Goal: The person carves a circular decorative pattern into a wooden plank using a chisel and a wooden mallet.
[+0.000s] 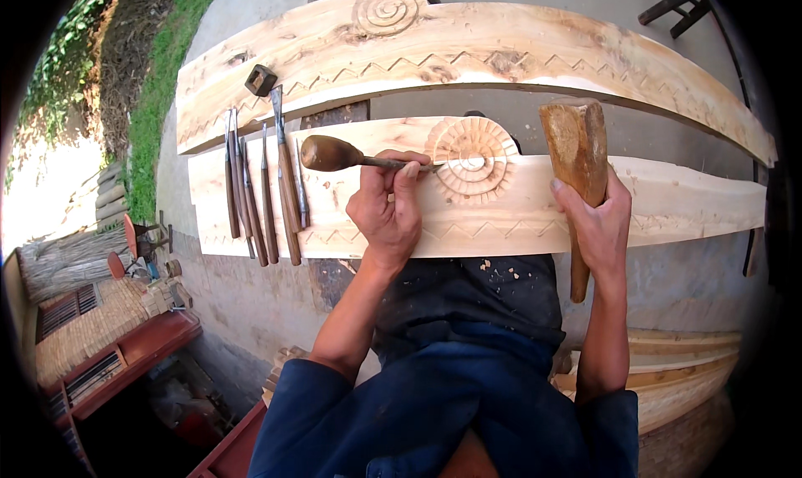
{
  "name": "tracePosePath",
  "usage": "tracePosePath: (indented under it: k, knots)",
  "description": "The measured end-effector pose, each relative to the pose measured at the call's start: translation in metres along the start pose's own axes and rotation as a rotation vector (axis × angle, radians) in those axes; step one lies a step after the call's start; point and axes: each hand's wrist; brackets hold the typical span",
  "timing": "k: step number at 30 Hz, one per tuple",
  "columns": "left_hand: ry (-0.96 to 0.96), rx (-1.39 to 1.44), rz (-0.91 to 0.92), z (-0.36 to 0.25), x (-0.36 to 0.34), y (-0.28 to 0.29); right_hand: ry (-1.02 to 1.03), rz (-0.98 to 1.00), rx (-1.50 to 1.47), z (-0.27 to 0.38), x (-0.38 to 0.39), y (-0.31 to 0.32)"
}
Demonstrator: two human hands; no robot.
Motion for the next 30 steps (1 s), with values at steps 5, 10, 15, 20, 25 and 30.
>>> tracePosePath:
  k: [5,10,15,20,25,30]
  knots:
    - [-0.056,-0.021,-0.021,-0.001,-0.002,-0.002,0.003,0.001,0.014,0.001,-0.001,0.001]
    - [-0.062,-0.046,0.007,-0.002,-0.004,0.000,0.001,0.001,0.027,0.000,-0.002,0.001]
    - [-0.063,-0.044,0.008,0.000,-0.003,0.000,-0.033,0.016,0.015,0.003,-0.002,0.001]
    - [-0.098,-0.088,0.029,-0.003,-0.007,0.000,-0.019,0.016,0.002,0.001,-0.002,0.001]
    - [-0.101,-0.180,0.125,-0.012,-0.009,0.004,-0.010,0.013,0.000,0.001,-0.001,0.000]
    - [-0.228,-0.228,0.153,-0.014,-0.023,0.001,0.021,0.005,0.036,0.002,0.000,-0.001]
Point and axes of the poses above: each hand's wrist, its own x-axis away from the middle knuckle, its own y-axis out of the back of the hand, z = x × y, and after that the axes turned 5 degrees about -y, right-handed
